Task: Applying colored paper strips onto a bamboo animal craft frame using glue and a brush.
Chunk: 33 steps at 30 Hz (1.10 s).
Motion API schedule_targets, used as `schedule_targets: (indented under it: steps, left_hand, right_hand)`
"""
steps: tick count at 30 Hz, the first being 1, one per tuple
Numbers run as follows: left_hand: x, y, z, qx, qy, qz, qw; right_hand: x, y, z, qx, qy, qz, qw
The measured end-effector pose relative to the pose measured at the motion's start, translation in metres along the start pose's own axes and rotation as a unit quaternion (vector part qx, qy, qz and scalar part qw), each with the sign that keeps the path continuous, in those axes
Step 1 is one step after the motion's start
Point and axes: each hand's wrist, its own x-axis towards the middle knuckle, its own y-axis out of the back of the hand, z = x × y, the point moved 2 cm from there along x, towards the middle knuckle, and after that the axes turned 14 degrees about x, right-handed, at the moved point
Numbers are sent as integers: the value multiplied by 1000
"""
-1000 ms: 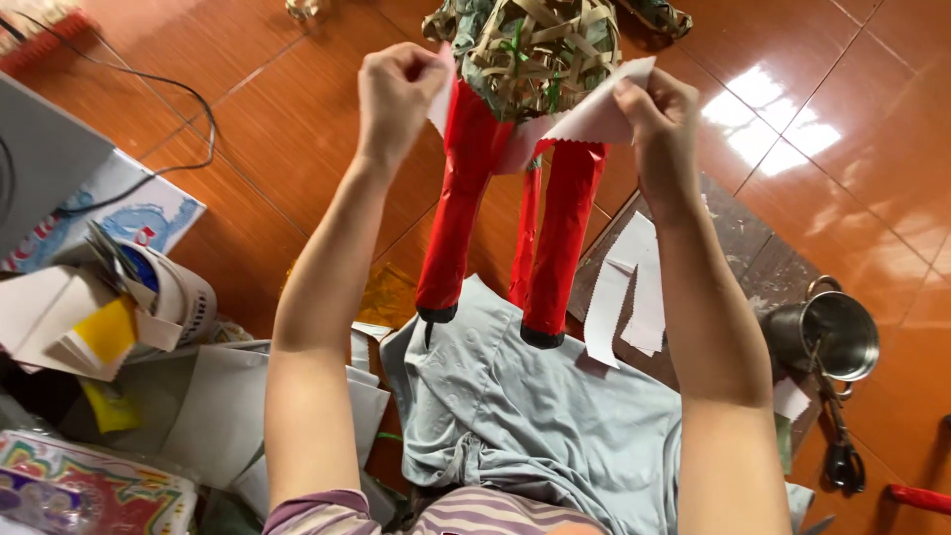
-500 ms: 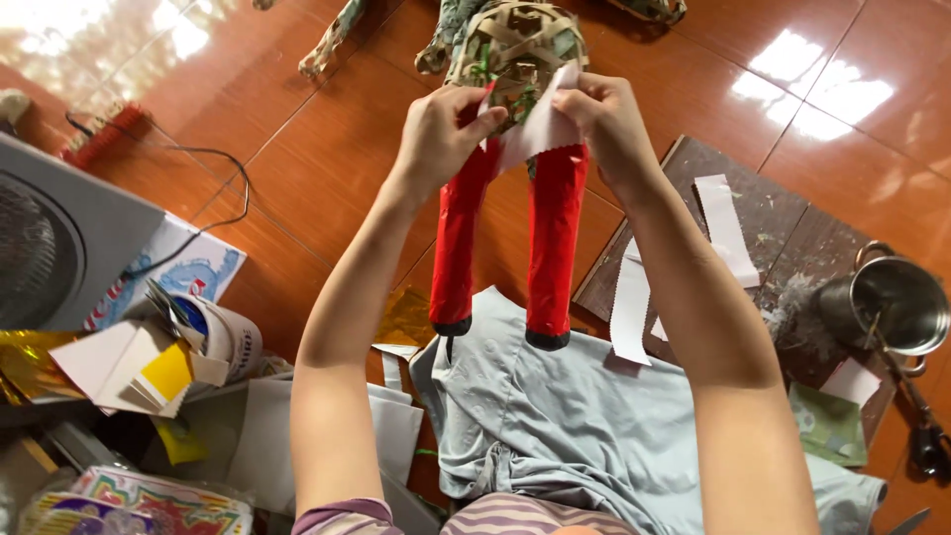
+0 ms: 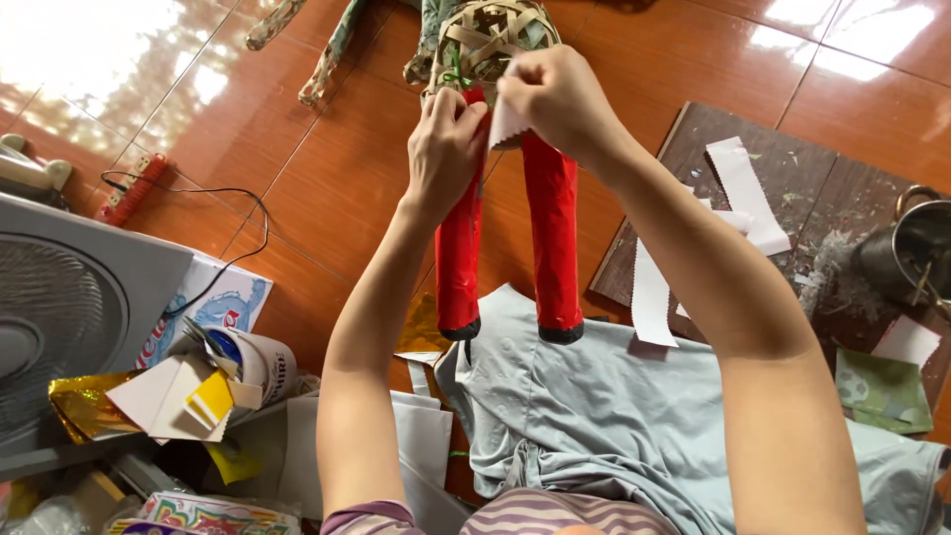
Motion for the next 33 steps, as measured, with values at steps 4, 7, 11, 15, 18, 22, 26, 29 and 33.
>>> schedule_targets:
  steps: [4,7,11,15,18,22,26,29,33]
  left_hand:
    - [7,13,7,39,-21,-39,998]
    - [1,10,-2,31,-9,-19,999]
    - [2,42,-6,-253,43,-12,966]
    - [0,32,-13,-230,59,37,971]
    - [-5,3,-38,-309,149,81,936]
    - [-11,-3,-48,-520,266,35,811]
    - [-14,-8,-57,-548,282,40,786]
    - [-10,-6,-58,-594,294,29,748]
    - [-7,3,-56,-599,304,7,741]
  right_hand:
    - [16,-19,-15,-137,61,16,989]
    - [33,-31,-13,-185,71,45,979]
    - [48,-46,-17,-249,149,42,956]
    - [60,-56,-10,-297,126,40,946]
    - [55,-56,-18,-278,112,-35,953]
    - [45,-24,1,-271,40,-78,958]
    - [29,-6,6,-310,281,-79,905]
    - [24,-8,18,-364,277,-87,885]
    - [25,-10,33,-422,315,-43,849]
